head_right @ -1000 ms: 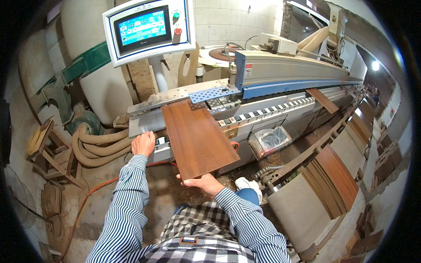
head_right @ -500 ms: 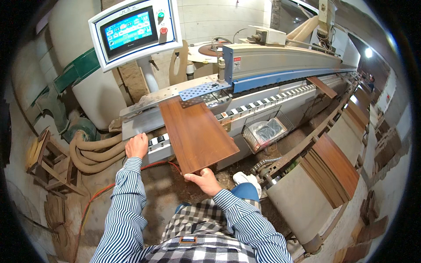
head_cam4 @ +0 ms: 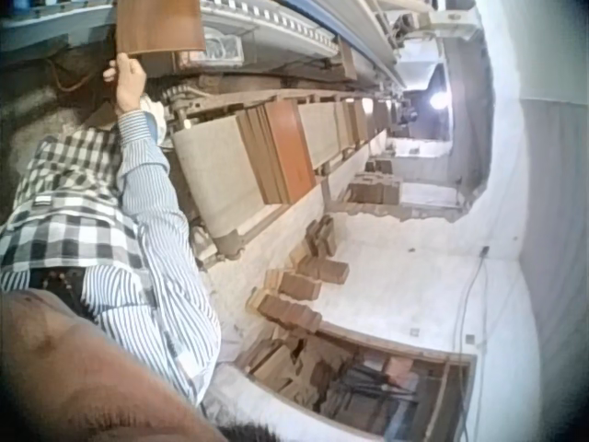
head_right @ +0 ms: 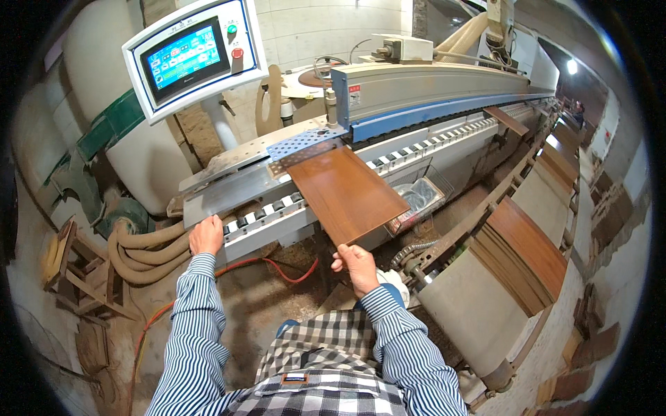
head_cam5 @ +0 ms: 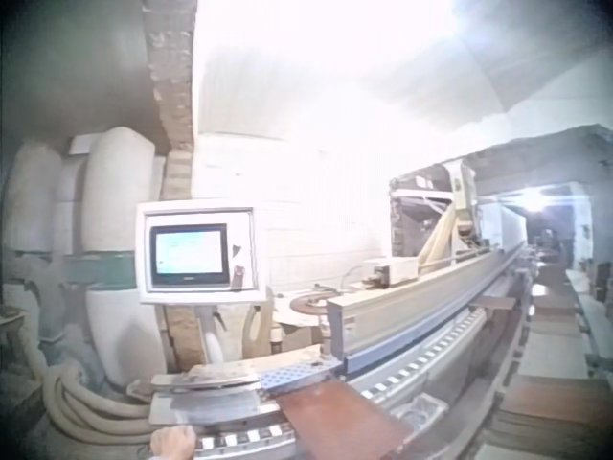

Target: The person repeatedly feeds rectangular wooden planks into a CNC woodworking machine, guides them through the processing area, and removes them. The person handles each plank individually, flipping and repositioning them as needed during the operation.

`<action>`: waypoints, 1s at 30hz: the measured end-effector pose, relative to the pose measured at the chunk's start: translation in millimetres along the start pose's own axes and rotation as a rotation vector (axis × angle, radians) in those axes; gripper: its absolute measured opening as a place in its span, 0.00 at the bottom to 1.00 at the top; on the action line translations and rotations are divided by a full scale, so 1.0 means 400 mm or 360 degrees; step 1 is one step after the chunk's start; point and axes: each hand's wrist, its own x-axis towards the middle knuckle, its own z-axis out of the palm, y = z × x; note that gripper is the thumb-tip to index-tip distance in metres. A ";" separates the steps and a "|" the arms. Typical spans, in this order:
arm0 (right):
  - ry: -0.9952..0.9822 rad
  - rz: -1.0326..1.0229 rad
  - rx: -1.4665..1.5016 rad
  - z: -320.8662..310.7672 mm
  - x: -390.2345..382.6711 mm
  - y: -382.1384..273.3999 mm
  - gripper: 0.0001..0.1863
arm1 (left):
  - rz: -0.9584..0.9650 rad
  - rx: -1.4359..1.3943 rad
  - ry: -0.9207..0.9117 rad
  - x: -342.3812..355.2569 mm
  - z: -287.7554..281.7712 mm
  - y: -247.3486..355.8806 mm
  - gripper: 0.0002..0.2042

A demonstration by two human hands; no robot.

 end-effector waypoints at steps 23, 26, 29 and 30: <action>0.2221 -0.0909 -0.0315 -0.907 -0.441 -0.265 0.28 | 0.0163 0.0073 -0.0130 0.022 0.027 -0.016 0.24; 0.2588 -0.0893 -0.0464 -1.038 -0.552 -0.353 0.32 | 0.0172 0.0117 -0.0110 0.023 0.040 -0.016 0.23; 0.2557 -0.0656 -0.0503 -1.064 -0.575 -0.416 0.30 | 0.0164 0.0078 -0.0138 0.025 0.037 -0.020 0.23; 0.2539 -0.0602 -0.0500 -1.066 -0.573 -0.429 0.29 | 0.0162 0.0077 -0.0136 0.027 0.039 -0.025 0.23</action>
